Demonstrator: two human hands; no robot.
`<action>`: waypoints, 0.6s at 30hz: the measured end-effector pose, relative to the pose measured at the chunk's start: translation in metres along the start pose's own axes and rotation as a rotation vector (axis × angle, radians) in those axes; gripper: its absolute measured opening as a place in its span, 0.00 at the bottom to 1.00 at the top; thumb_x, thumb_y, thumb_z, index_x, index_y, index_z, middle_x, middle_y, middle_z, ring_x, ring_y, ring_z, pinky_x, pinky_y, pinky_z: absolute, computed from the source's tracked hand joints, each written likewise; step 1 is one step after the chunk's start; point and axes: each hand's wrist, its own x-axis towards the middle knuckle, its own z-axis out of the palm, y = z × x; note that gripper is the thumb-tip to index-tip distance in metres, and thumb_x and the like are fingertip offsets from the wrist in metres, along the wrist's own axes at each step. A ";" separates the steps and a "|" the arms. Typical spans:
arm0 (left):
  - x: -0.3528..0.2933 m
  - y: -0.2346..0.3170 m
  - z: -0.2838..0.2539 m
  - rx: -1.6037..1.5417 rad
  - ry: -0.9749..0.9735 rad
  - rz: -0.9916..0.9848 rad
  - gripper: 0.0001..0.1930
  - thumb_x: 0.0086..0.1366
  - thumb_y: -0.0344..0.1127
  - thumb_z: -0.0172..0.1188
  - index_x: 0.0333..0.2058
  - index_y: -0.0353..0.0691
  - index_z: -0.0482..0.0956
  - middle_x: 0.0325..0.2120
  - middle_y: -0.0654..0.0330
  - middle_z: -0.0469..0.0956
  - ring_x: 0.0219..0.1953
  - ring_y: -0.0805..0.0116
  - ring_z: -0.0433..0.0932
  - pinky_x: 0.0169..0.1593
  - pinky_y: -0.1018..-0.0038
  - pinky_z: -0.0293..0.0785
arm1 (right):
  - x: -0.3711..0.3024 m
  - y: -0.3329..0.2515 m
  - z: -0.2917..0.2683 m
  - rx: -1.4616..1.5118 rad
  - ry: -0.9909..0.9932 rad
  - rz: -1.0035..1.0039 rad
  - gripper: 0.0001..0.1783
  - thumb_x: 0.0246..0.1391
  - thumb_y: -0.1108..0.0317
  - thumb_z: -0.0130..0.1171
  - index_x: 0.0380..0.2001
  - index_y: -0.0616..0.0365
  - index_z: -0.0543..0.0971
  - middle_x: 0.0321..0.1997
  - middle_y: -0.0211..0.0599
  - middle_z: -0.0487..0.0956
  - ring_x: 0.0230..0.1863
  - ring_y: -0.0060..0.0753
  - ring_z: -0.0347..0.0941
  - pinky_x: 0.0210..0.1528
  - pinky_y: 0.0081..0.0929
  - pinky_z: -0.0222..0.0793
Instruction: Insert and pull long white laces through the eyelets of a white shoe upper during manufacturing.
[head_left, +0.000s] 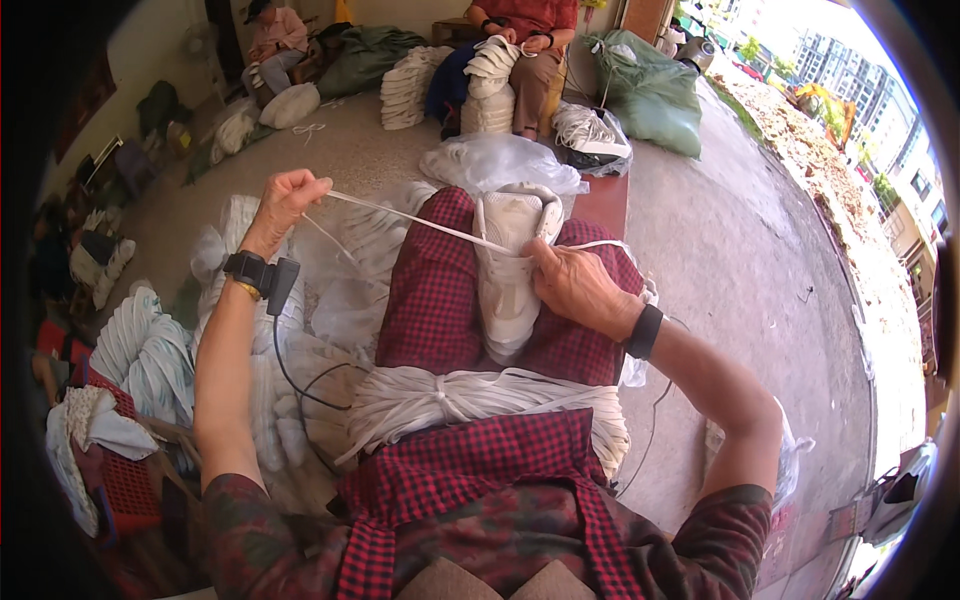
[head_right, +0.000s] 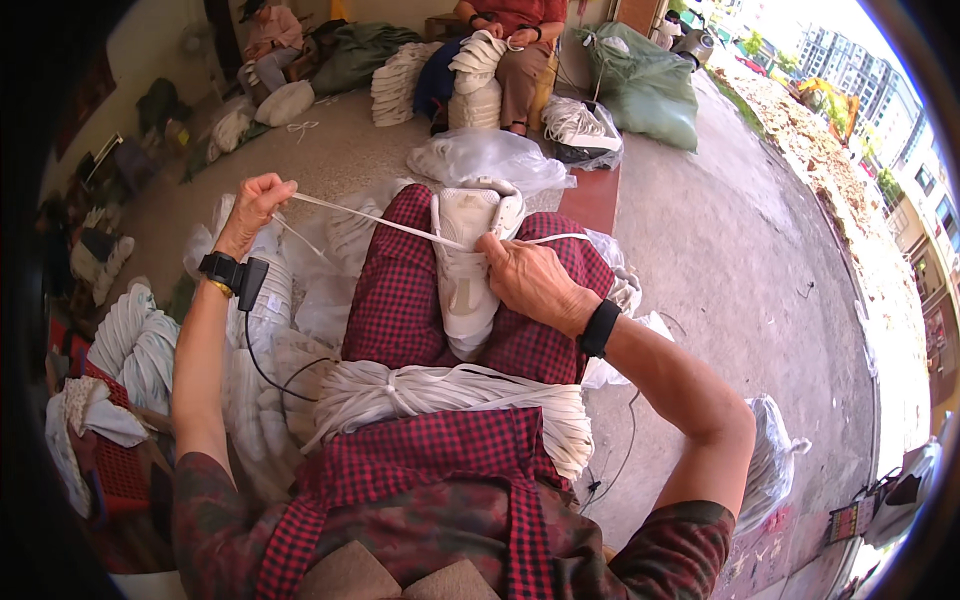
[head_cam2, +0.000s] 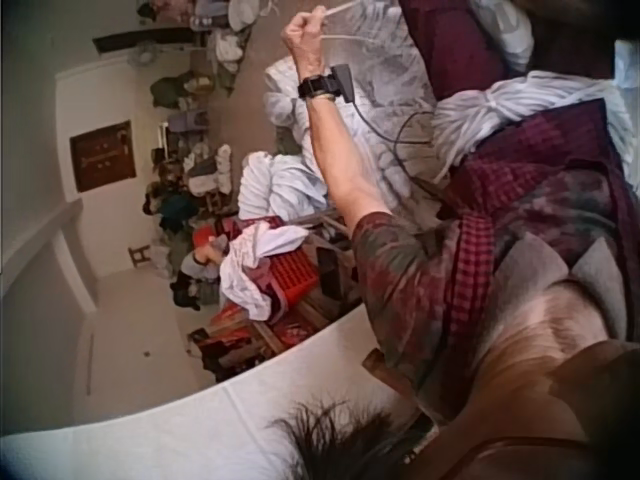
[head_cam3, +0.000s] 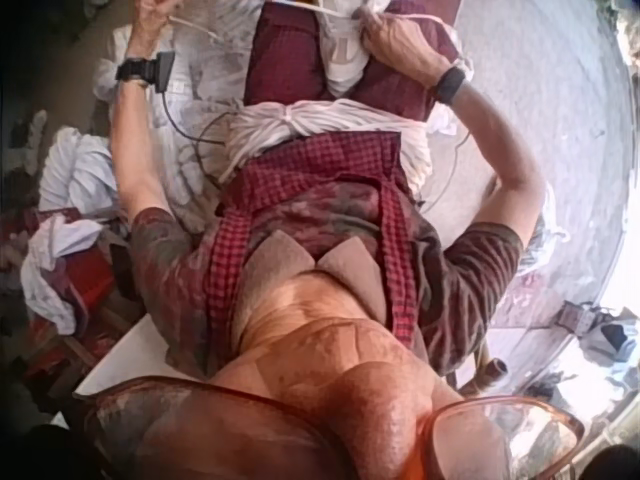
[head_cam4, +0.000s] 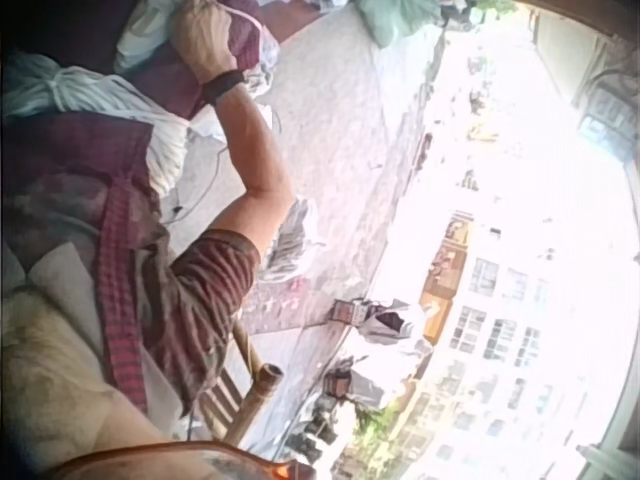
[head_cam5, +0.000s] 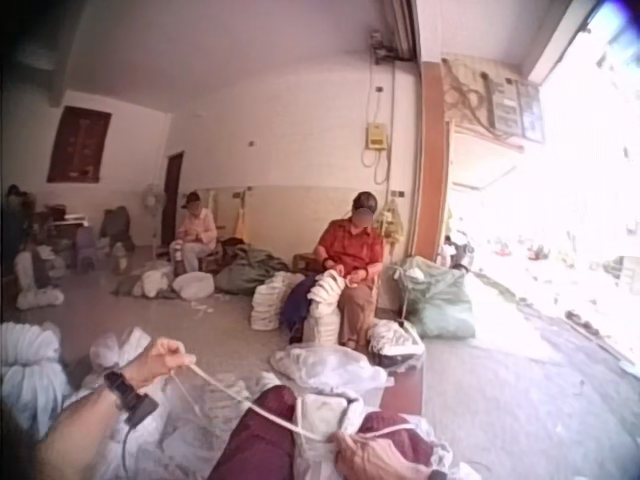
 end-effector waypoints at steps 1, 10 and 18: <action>0.002 -0.006 -0.009 0.105 0.017 0.066 0.16 0.61 0.42 0.66 0.19 0.43 0.75 0.17 0.76 0.68 0.21 0.84 0.61 0.28 0.81 0.56 | 0.001 0.000 -0.002 0.001 0.002 0.003 0.19 0.51 0.77 0.53 0.48 0.61 0.66 0.28 0.49 0.79 0.27 0.57 0.77 0.30 0.48 0.72; -0.016 0.000 0.091 0.498 0.049 0.260 0.09 0.62 0.35 0.64 0.39 0.37 0.81 0.38 0.56 0.79 0.38 0.61 0.80 0.44 0.67 0.75 | -0.004 0.004 -0.027 0.007 0.221 0.092 0.18 0.49 0.76 0.56 0.46 0.61 0.72 0.37 0.45 0.73 0.38 0.47 0.73 0.39 0.41 0.70; -0.027 0.038 0.173 0.493 -0.151 0.666 0.12 0.54 0.26 0.68 0.37 0.36 0.76 0.36 0.54 0.77 0.40 0.55 0.77 0.42 0.65 0.73 | 0.003 0.003 -0.050 0.120 0.016 0.126 0.08 0.58 0.72 0.55 0.38 0.64 0.71 0.32 0.54 0.76 0.36 0.60 0.73 0.38 0.46 0.69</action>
